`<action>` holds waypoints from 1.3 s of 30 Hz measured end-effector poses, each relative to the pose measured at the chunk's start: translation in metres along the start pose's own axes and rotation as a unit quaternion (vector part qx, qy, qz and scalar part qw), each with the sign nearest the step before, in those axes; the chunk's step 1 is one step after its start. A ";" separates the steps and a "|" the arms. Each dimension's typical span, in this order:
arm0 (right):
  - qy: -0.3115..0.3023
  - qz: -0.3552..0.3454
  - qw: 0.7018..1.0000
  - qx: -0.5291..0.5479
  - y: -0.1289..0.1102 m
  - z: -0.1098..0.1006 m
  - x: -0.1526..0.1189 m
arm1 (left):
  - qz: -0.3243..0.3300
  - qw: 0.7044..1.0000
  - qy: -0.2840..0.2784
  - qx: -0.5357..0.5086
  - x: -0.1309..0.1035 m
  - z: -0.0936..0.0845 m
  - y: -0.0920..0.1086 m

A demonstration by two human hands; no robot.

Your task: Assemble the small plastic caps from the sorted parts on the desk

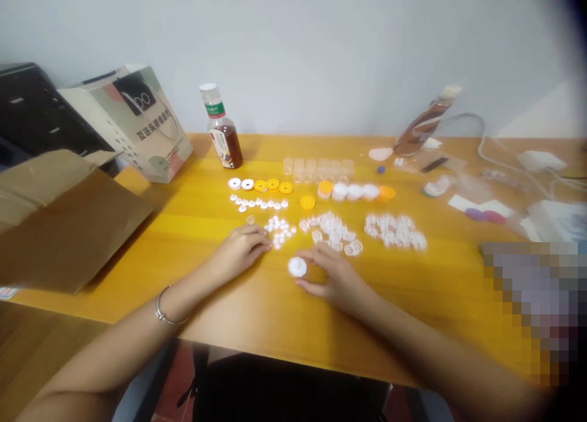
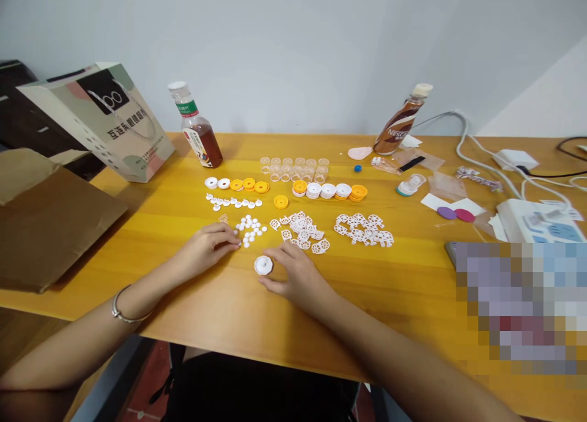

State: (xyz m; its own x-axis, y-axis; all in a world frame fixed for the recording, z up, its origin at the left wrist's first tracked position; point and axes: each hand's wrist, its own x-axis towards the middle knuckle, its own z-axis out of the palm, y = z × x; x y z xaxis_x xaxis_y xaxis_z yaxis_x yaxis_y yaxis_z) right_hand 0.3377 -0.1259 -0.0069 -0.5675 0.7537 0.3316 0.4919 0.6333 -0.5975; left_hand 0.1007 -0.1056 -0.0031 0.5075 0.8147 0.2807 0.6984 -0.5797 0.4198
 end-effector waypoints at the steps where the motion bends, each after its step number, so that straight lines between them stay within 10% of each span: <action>1: -0.002 0.000 1.000 0.002 0.000 0.000 0.000 | 0.001 1.000 0.001 0.002 0.000 -0.001 0.000; 11: 0.002 0.015 1.000 0.015 -0.001 0.000 0.000 | 0.132 0.967 -0.035 0.216 -0.005 -0.003 -0.002; 22: 0.002 0.010 1.000 0.028 0.002 0.003 0.000 | 0.243 0.957 -0.017 0.156 -0.003 0.006 0.042; 39: -0.006 0.004 0.999 0.036 0.004 0.003 -0.001 | 0.274 0.948 -0.015 0.162 -0.002 0.011 0.043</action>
State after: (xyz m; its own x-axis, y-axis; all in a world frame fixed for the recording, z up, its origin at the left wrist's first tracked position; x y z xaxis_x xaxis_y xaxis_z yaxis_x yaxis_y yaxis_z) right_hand 0.3386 -0.1244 -0.0117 -0.5727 0.7556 0.3179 0.4470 0.6130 -0.6515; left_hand 0.1347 -0.1325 0.0049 0.8500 0.3911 0.3528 0.4411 -0.8947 -0.0710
